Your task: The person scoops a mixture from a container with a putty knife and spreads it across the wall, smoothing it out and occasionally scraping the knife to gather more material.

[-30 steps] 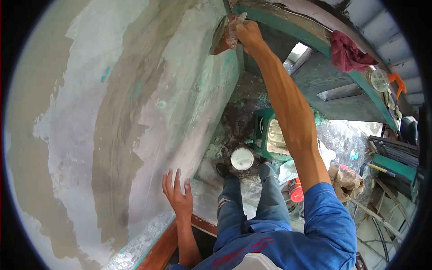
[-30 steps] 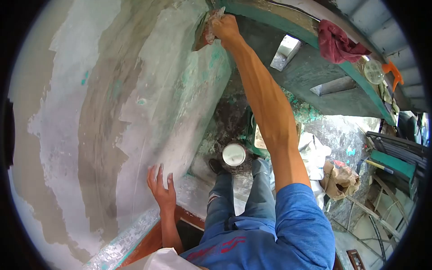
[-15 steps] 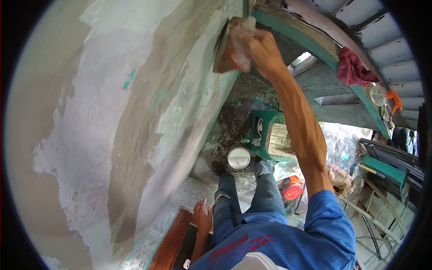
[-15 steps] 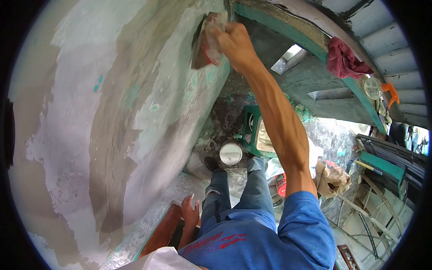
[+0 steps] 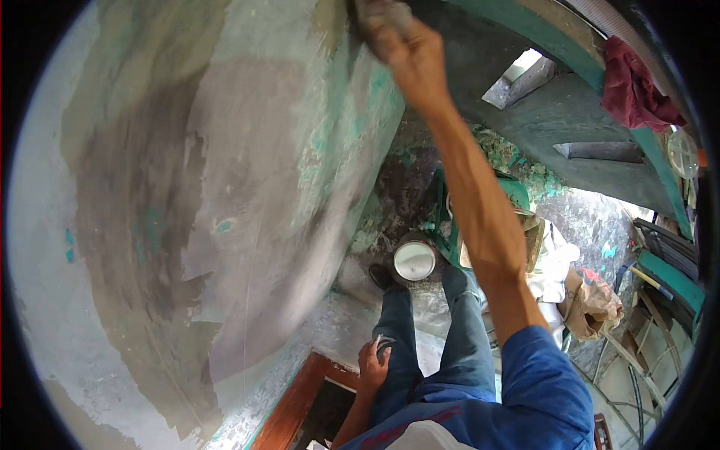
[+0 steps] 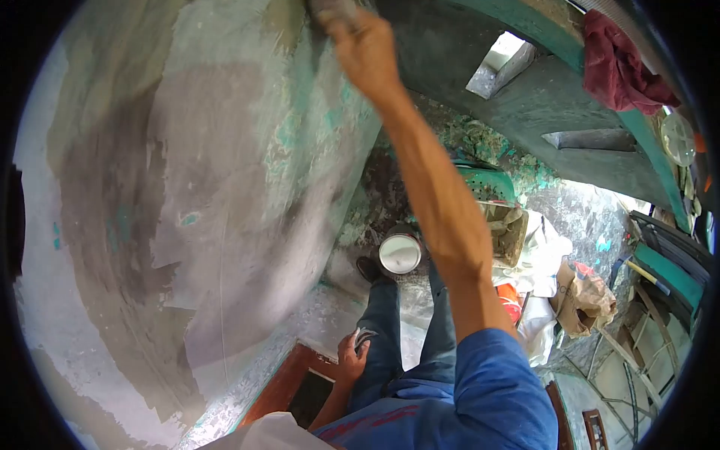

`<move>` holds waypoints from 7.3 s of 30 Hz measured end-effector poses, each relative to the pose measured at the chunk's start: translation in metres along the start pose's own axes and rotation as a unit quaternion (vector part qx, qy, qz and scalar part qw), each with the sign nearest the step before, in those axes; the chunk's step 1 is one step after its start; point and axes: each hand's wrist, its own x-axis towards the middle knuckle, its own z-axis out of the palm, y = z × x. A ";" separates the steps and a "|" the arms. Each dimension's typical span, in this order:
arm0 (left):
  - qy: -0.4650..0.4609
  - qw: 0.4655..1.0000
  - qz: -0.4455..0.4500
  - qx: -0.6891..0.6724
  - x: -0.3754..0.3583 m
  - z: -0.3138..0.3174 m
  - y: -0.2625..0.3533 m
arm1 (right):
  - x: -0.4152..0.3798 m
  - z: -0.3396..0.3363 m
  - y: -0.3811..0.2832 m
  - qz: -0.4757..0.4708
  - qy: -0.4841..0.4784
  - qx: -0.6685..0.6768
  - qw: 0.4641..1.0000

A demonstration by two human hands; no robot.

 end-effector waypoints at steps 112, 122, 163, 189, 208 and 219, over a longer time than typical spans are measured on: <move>-0.046 0.974 -0.179 -0.128 -0.011 0.021 -0.030 | -0.043 -0.002 -0.029 0.030 -0.077 0.006 0.997; -0.015 0.959 -0.183 -0.214 0.026 -0.003 -0.011 | 0.020 -0.033 -0.015 0.035 -0.020 -0.102 0.994; -0.025 0.945 -0.197 -0.260 0.009 0.001 -0.033 | 0.029 -0.005 0.029 -0.062 0.018 -0.117 0.991; -0.064 0.943 -0.223 -0.237 0.016 -0.008 -0.021 | -0.076 0.067 -0.033 -0.021 0.006 -0.100 0.995; -0.006 0.923 -0.182 -0.340 0.017 -0.051 -0.062 | -0.089 0.126 -0.151 0.263 -0.021 -0.115 0.958; -0.044 0.963 -0.170 -0.205 0.002 -0.047 -0.083 | -0.137 0.011 -0.066 0.168 0.085 -0.022 0.982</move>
